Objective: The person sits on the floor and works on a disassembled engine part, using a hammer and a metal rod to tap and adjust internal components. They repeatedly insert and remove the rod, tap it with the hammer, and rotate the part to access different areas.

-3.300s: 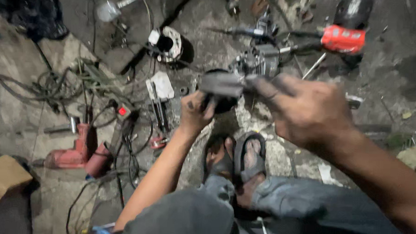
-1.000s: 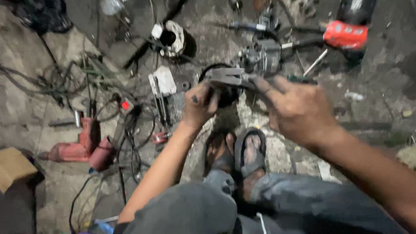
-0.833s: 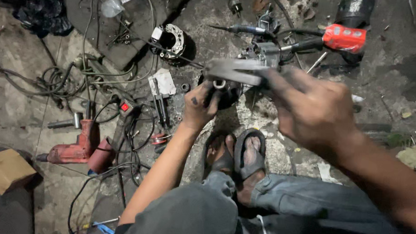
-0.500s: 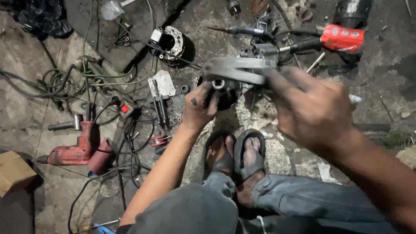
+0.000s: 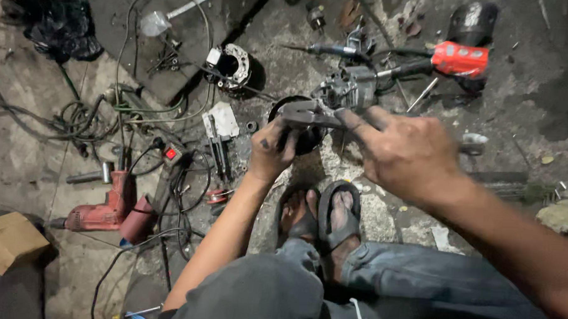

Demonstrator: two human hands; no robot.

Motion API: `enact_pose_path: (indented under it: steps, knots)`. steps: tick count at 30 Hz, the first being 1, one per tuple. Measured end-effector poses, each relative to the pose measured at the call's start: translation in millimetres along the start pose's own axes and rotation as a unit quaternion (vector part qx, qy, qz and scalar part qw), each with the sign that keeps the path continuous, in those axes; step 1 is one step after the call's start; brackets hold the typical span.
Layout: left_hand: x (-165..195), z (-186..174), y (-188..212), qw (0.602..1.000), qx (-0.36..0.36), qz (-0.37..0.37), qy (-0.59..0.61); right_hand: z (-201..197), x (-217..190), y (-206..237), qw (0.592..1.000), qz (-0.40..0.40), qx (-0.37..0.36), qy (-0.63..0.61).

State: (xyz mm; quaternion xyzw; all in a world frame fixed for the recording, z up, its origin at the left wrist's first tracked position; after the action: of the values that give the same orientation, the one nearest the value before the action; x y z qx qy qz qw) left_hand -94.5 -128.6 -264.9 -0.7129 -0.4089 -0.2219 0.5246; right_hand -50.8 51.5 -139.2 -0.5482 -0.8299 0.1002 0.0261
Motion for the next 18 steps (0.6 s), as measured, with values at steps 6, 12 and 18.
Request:
enact_pose_path:
  steps: [6, 12, 18]
  knots:
    - [6.3, -2.7, -4.8, 1.0, 0.014, -0.001, -0.006, -24.5, 0.3, 2.8, 0.988, -0.015, 0.134, -0.08]
    - [3.9, 1.4, -3.4, 1.0, -0.005, -0.028, 0.009, -28.2, -10.4, -3.1, 0.994, -0.051, 0.092, -0.012]
    - [1.9, 3.9, -2.3, 0.999, -0.012, -0.013, -0.031, -30.9, -3.1, -0.3, 0.987, -0.039, 0.147, -0.04]
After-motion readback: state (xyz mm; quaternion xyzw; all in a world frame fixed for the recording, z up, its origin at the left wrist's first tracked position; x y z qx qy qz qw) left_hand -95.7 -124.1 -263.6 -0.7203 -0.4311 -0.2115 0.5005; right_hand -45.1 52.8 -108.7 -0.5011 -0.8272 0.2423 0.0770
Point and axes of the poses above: each hand's wrist, its own y-axis away from the middle knuckle, its own z-axis out of the palm, x = y × z, the point moved 9 cm from there along -y, towards the middle knuckle, and after that the axes turned 13 degrees about x, right-handed, at the moved point
